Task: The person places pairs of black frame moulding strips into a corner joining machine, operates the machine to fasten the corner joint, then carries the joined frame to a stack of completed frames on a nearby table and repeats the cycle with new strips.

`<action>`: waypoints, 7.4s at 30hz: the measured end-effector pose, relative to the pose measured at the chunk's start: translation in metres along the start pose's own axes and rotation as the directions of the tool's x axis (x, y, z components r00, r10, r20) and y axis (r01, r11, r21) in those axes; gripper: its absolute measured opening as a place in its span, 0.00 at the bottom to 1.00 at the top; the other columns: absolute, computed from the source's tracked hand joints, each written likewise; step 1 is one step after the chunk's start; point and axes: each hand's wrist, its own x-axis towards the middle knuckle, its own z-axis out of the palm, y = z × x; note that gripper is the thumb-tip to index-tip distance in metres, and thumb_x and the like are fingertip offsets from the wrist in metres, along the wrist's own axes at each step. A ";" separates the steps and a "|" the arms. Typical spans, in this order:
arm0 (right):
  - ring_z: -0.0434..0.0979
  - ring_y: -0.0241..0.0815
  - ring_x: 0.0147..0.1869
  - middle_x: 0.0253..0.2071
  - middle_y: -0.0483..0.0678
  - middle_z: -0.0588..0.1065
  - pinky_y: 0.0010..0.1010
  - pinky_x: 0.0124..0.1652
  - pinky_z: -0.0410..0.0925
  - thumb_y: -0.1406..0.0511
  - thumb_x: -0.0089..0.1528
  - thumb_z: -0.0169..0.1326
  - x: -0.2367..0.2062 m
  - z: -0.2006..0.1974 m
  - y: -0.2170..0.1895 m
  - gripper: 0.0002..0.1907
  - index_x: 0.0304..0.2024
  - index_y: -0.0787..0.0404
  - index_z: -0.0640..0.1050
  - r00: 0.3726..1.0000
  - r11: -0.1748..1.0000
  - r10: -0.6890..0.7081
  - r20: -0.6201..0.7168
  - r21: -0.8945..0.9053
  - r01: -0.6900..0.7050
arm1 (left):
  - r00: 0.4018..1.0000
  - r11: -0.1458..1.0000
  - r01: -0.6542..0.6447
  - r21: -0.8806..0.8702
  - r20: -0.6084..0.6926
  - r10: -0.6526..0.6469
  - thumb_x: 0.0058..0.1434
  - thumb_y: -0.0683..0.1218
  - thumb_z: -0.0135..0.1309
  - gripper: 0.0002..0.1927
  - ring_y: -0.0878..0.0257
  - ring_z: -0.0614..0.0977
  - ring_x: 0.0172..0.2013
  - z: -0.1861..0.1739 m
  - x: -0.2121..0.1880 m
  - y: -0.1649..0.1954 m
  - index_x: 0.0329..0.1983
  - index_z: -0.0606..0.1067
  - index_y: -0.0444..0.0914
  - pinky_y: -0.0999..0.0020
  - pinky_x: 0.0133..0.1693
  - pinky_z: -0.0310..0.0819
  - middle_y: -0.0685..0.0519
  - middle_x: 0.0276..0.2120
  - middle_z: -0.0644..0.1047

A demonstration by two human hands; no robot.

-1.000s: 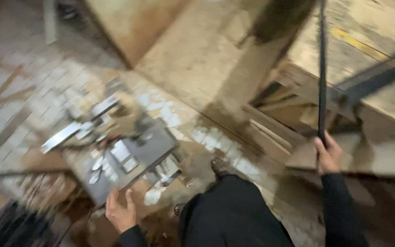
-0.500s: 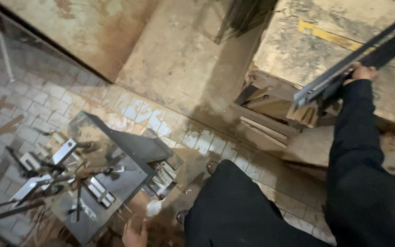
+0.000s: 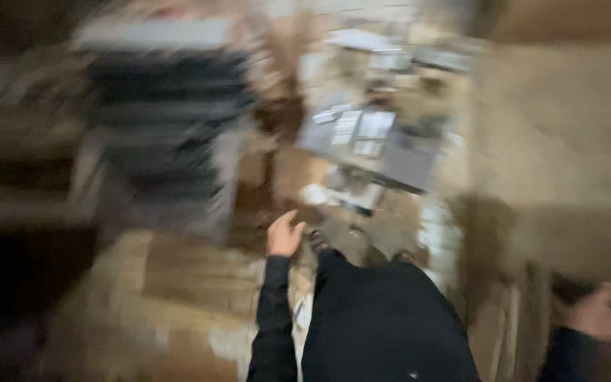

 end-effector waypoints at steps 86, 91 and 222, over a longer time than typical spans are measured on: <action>0.74 0.47 0.39 0.42 0.52 0.75 0.35 0.41 0.70 0.64 0.63 0.56 -0.283 0.366 -0.458 0.24 0.60 0.60 0.68 0.030 0.873 -0.422 0.906 0.415 -0.258 | 0.913 0.787 0.076 -0.612 -0.275 -0.302 0.68 0.44 0.56 0.07 0.64 0.82 0.36 -0.239 0.071 -0.236 0.43 0.74 0.35 0.68 0.42 0.76 0.52 0.33 0.80; 0.74 0.60 0.55 0.54 0.59 0.74 0.42 0.52 0.68 0.64 0.69 0.50 -0.233 0.307 -0.422 0.24 0.67 0.59 0.67 0.435 0.810 -0.585 0.685 0.522 0.267 | 0.959 0.908 -0.171 -0.382 -0.276 0.064 0.71 0.45 0.52 0.17 0.48 0.80 0.44 -0.235 0.157 -0.156 0.61 0.72 0.37 0.58 0.46 0.74 0.44 0.45 0.79; 0.79 0.57 0.56 0.54 0.59 0.77 0.42 0.54 0.71 0.49 0.64 0.64 -0.149 0.135 -0.188 0.31 0.61 0.61 0.76 0.779 0.954 -0.073 0.623 -0.184 0.237 | 0.859 0.869 -0.480 0.117 0.261 0.440 0.62 0.50 0.58 0.24 0.44 0.74 0.53 -0.044 0.261 -0.005 0.64 0.76 0.51 0.46 0.50 0.69 0.43 0.53 0.74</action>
